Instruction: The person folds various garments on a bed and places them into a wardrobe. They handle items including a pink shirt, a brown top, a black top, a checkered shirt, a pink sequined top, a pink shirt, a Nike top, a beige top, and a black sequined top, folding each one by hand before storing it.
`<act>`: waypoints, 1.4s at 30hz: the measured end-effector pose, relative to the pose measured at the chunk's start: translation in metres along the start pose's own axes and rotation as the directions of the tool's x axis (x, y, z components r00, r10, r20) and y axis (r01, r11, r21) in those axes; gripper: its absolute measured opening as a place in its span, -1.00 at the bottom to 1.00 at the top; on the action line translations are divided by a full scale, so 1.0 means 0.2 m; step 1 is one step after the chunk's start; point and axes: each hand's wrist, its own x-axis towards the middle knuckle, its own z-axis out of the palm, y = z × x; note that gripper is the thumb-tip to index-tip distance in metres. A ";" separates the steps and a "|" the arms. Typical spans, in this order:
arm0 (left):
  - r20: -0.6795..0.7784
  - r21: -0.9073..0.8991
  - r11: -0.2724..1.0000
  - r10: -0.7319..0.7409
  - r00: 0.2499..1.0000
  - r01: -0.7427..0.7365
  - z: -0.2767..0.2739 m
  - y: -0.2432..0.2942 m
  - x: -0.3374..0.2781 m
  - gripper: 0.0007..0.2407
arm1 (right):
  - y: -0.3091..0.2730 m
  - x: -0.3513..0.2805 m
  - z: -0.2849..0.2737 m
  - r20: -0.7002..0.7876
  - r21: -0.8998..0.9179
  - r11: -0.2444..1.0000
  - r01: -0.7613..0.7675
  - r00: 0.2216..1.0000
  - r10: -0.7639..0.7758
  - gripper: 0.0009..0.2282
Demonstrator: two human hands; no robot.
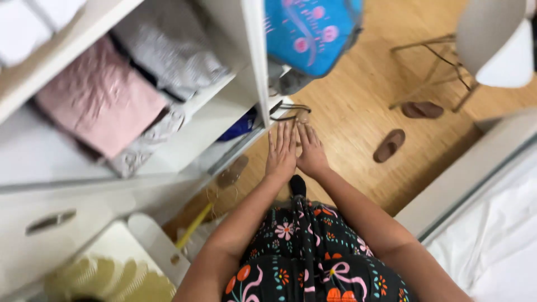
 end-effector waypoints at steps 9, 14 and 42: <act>-0.009 0.009 0.906 0.423 0.906 -0.423 0.10 0.20 -0.09 -0.43 | 0.15 -0.48 0.10 -0.203 0.051 0.916 -0.398 0.894 0.400 -0.23; 0.004 0.015 0.765 0.644 0.765 -0.644 0.14 0.40 -0.19 -0.44 | 0.15 -0.82 0.11 -0.359 0.131 0.829 -0.543 0.754 0.551 -0.24; -0.140 -0.147 0.205 0.964 0.226 -0.968 0.15 2.13 -0.75 -0.41 | 0.74 -2.38 -0.50 -0.552 0.385 0.456 -0.803 0.196 0.811 -0.21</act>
